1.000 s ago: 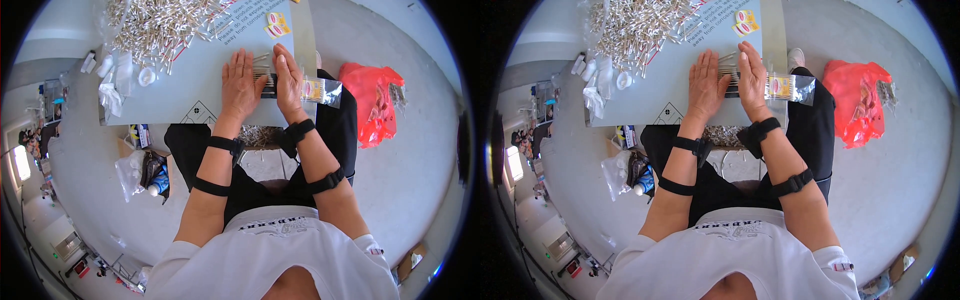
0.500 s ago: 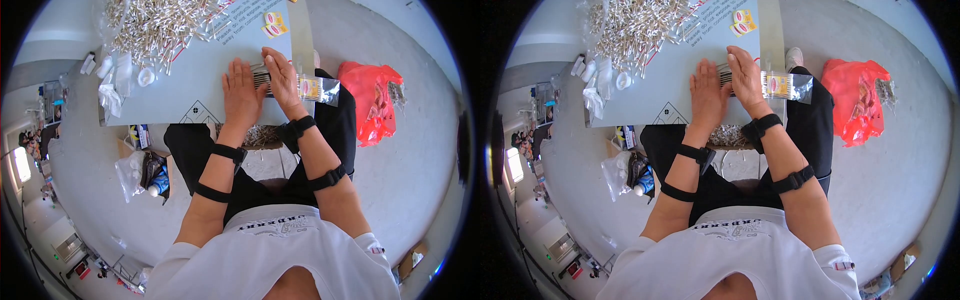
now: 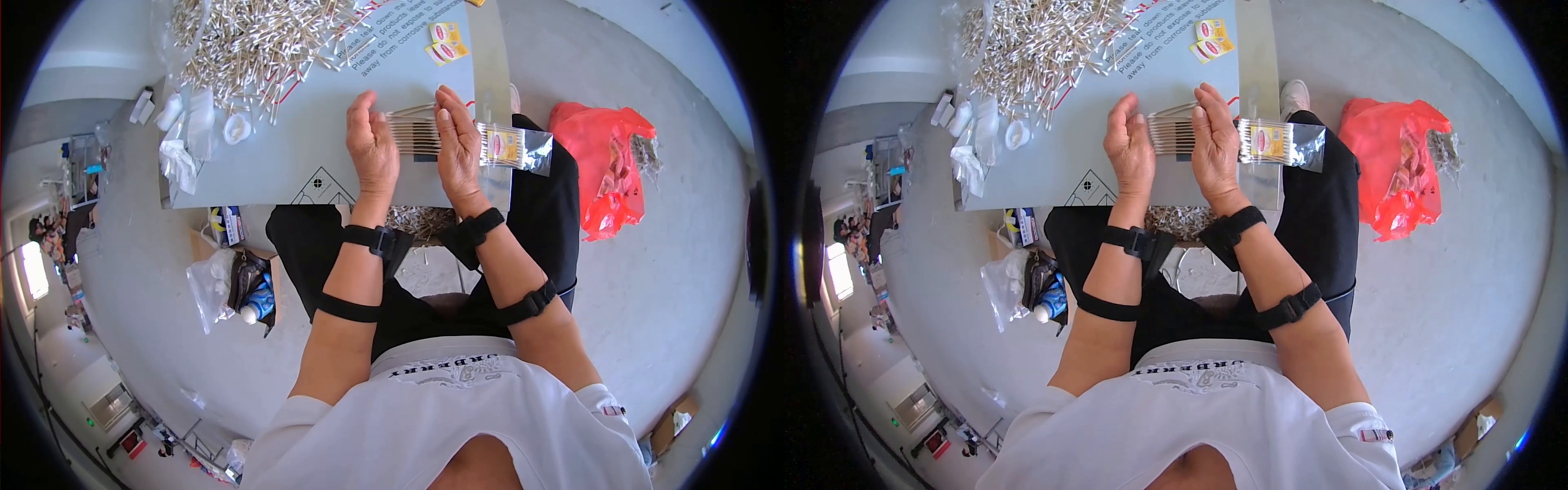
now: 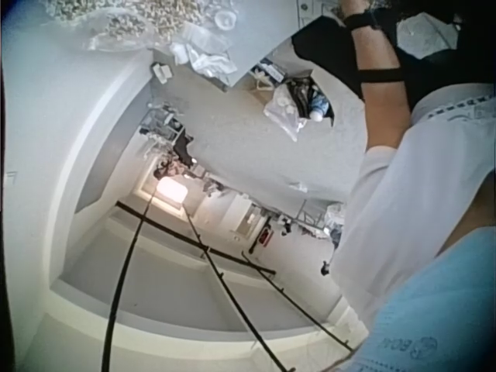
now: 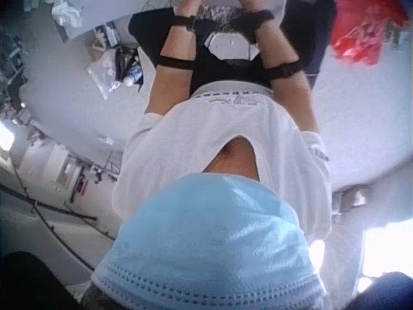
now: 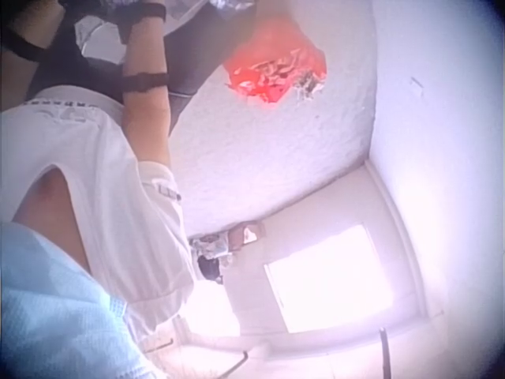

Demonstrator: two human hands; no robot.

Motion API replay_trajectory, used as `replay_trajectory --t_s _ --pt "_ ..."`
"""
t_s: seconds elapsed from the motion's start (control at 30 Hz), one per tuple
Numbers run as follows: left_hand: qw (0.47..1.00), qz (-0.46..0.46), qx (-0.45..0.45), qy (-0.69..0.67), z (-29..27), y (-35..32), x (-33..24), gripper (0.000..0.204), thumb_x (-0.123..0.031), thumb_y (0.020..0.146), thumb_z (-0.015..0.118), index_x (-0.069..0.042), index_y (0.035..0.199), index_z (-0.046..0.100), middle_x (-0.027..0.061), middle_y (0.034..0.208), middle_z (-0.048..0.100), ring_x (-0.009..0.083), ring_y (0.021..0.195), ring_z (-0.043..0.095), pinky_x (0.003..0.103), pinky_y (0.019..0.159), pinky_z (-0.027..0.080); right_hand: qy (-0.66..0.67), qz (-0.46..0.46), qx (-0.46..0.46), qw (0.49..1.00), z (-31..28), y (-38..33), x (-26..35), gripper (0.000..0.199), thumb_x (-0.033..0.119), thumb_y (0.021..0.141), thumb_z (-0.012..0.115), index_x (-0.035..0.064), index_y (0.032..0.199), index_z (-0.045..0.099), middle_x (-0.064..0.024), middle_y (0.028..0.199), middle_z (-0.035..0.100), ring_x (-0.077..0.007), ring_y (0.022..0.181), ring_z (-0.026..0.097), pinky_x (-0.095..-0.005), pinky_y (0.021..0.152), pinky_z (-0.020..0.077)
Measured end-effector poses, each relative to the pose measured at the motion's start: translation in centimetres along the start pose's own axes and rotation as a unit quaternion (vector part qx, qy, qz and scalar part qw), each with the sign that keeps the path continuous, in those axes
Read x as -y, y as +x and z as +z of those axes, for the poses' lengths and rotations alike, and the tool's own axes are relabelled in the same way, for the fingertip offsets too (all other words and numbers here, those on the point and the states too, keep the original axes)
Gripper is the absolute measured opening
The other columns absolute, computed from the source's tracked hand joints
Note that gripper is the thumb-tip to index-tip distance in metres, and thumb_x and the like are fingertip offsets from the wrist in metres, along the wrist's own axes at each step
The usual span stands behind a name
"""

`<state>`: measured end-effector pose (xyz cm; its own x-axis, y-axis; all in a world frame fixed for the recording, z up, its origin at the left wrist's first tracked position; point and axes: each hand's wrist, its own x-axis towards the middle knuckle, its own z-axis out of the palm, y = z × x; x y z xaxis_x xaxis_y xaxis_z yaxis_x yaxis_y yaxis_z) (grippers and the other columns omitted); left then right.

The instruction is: Sorting small wooden sticks into groups and inserting them into clear plastic packaging sleeves.

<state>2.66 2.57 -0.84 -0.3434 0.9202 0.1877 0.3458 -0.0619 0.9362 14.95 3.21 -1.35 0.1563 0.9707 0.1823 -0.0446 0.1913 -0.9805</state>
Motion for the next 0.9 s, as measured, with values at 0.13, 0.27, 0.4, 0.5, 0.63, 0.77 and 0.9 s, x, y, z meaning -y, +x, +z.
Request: replay_trajectory --t_s 0.13,0.27,0.4,0.5,0.63,0.77,0.9 --pt "0.973 0.134 0.027 0.186 -1.1 0.6 -0.9 0.030 0.007 0.072 0.064 -0.004 0.100 0.064 0.0095 0.099 0.057 0.0285 0.099 0.055 0.038 0.088 0.046 -0.026 -0.008 0.014 1.000 -0.4 0.3 0.1 0.026 0.008 0.097 0.050 -0.0044 0.119 0.057 -0.0197 0.131 0.055 -0.0284 0.118 0.054 -0.0333 0.102 0.0400" --pt "0.948 0.173 0.077 0.254 -1.7 1.6 -1.4 0.023 0.004 0.069 0.068 -0.007 0.089 0.066 0.0058 0.092 0.055 0.0270 0.092 0.054 0.039 0.083 0.045 -0.039 0.014 -0.006 0.999 -0.5 1.0 0.4 0.022 0.004 0.095 0.052 -0.0054 0.114 0.058 -0.0199 0.126 0.057 -0.0271 0.113 0.056 -0.0325 0.098 0.0425" --pt "0.936 0.197 0.103 0.271 -1.6 2.2 -1.2 0.016 0.001 0.069 0.070 -0.008 0.079 0.062 0.0034 0.087 0.055 0.0264 0.088 0.054 0.039 0.080 0.044 -0.069 -0.007 0.000 0.998 -0.7 0.9 0.4 0.021 0.004 0.095 0.052 -0.0056 0.112 0.059 -0.0196 0.126 0.057 -0.0270 0.113 0.056 -0.0323 0.099 0.0421" --pt "0.949 0.180 0.090 0.244 -1.6 2.6 -0.9 0.015 0.001 0.069 0.070 -0.008 0.077 0.061 0.0035 0.084 0.055 0.0264 0.087 0.054 0.039 0.079 0.044 -0.044 0.001 -0.005 0.999 -0.6 0.8 0.4 0.022 0.004 0.095 0.052 -0.0058 0.113 0.059 -0.0188 0.126 0.057 -0.0267 0.115 0.055 -0.0316 0.100 0.0408" --pt "0.941 0.200 0.073 0.263 -1.6 3.9 -0.8 0.012 0.000 0.072 0.068 -0.008 0.077 0.061 0.0039 0.085 0.055 0.0267 0.089 0.054 0.038 0.081 0.044 0.021 0.009 -0.011 1.000 -0.7 0.6 -0.1 0.025 0.007 0.098 0.048 -0.0060 0.117 0.058 -0.0166 0.131 0.054 -0.0229 0.119 0.052 -0.0300 0.103 0.0399" --pt "0.927 0.207 0.126 0.288 -1.5 3.9 -0.7 0.013 0.002 0.074 0.067 -0.006 0.084 0.065 0.0050 0.089 0.055 0.0269 0.092 0.054 0.037 0.081 0.046 0.023 0.006 -0.014 1.000 -0.7 0.8 0.0 0.026 0.009 0.098 0.049 -0.0057 0.116 0.059 -0.0178 0.131 0.055 -0.0264 0.120 0.052 -0.0319 0.104 0.0368" --pt "0.978 0.136 0.087 0.132 -0.8 2.4 -0.3 0.018 -0.005 0.082 0.061 -0.005 0.100 0.063 0.0099 0.107 0.057 0.0281 0.106 0.053 0.038 0.093 0.042 0.057 0.023 -0.021 0.998 -0.4 1.2 0.1 0.026 0.011 0.099 0.048 -0.0056 0.117 0.059 -0.0180 0.131 0.055 -0.0267 0.122 0.051 -0.0327 0.105 0.0365"
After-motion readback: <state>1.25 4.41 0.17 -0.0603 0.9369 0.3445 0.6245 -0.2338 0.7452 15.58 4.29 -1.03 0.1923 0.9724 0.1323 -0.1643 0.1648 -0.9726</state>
